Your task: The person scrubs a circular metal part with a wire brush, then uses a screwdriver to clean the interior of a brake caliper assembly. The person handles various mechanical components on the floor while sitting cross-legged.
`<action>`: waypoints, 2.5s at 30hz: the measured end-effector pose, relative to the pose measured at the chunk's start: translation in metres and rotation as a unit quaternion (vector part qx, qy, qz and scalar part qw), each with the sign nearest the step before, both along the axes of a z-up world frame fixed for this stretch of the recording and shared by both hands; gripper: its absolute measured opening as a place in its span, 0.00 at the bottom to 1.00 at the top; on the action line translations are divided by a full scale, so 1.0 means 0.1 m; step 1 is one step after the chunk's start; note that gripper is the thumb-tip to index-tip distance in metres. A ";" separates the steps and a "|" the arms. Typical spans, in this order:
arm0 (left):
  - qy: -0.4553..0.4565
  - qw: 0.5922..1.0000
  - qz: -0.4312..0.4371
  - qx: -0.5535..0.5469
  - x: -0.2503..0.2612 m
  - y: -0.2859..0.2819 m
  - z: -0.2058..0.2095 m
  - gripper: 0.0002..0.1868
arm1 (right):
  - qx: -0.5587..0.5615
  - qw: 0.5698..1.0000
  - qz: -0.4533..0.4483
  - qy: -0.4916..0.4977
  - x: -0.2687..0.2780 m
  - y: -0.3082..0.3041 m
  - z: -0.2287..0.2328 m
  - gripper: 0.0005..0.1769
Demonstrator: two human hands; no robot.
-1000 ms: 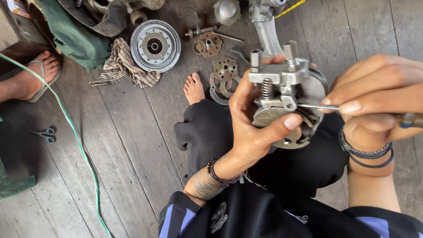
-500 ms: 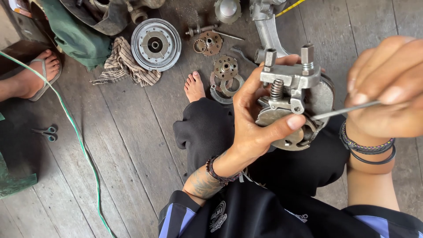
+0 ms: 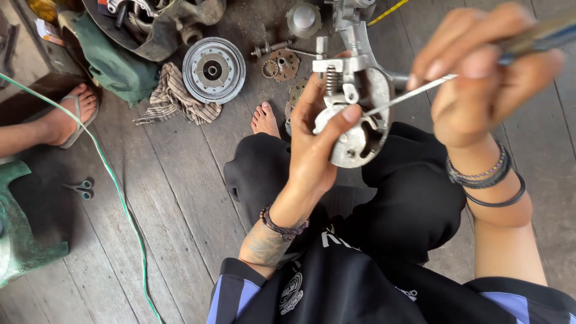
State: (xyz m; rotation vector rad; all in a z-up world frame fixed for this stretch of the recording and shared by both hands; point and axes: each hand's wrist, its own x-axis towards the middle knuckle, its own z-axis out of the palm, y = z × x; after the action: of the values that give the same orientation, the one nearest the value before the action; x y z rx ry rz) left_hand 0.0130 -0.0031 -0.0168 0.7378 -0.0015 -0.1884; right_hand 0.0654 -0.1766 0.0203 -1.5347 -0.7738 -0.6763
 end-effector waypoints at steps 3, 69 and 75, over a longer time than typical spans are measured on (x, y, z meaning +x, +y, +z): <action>-0.025 0.999 0.007 0.024 0.00 -0.01 -0.03 0.31 | -0.051 0.997 -0.034 0.042 -0.07 0.02 0.09 0.23; 0.106 0.927 0.024 -0.359 -0.08 0.78 0.17 0.35 | -0.275 0.922 -0.172 0.212 1.15 -0.89 -2.50 0.05; 0.127 0.928 0.018 -0.351 -0.04 0.64 0.19 0.34 | -0.312 0.914 -0.192 0.174 1.06 -0.76 -2.33 0.15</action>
State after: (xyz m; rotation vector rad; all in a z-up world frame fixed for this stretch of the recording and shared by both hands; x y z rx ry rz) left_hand 0.0089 0.0613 0.0026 -0.0067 0.1832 -0.2284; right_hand 0.1717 -0.2522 -0.2128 -2.3583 -0.4263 -0.4222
